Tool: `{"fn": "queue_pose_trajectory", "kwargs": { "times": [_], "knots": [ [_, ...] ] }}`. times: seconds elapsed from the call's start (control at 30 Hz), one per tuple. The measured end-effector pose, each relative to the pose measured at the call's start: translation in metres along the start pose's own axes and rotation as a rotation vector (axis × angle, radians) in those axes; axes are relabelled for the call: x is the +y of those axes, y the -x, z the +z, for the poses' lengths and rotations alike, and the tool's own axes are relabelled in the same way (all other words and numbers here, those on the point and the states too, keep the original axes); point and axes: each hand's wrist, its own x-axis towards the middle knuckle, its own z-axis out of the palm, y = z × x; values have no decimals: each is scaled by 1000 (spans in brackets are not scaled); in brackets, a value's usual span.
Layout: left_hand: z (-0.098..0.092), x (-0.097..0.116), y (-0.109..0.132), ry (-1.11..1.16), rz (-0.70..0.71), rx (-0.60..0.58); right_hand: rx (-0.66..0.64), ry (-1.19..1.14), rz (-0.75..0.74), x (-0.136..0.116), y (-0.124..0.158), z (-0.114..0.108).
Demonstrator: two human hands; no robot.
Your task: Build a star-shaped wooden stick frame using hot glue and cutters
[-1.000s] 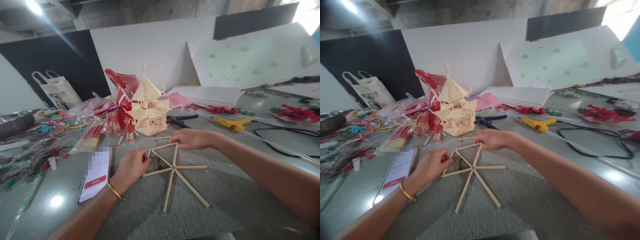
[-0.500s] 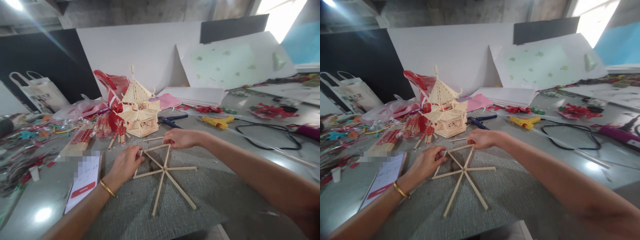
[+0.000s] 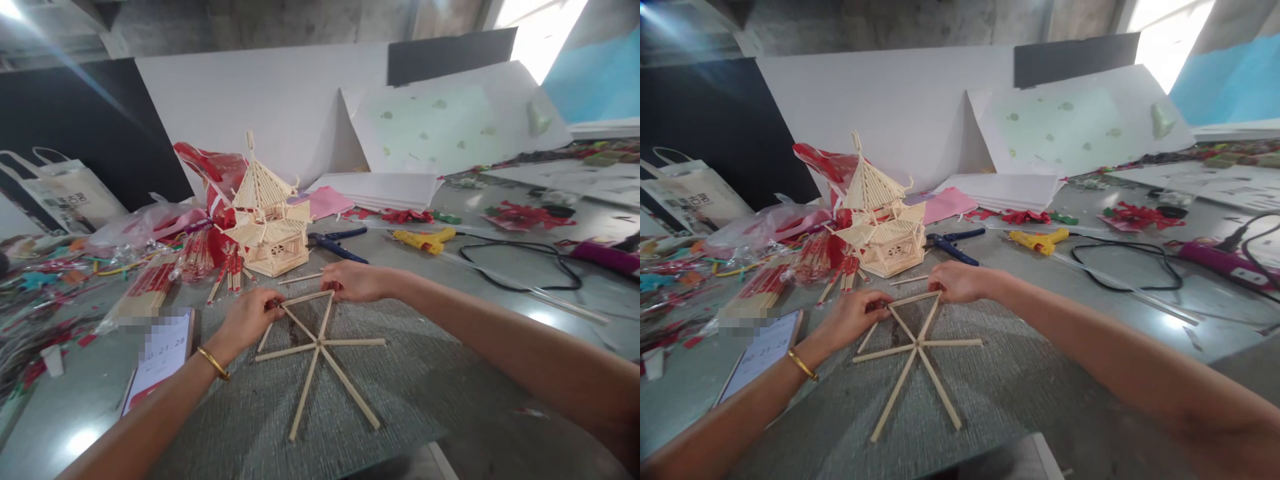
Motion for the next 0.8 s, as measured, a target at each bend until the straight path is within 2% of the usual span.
{"fn": "queue_pose_trajectory", "kwargs": {
  "times": [0.57, 0.8],
  "knots": [
    [-11, 10, -1, -18, -12, -76, 31, -44, -63, 1, 9, 1],
    [-17, 14, 9, -116, -22, -6, 87, -28, -8, 5, 21, -5]
  ]
}}
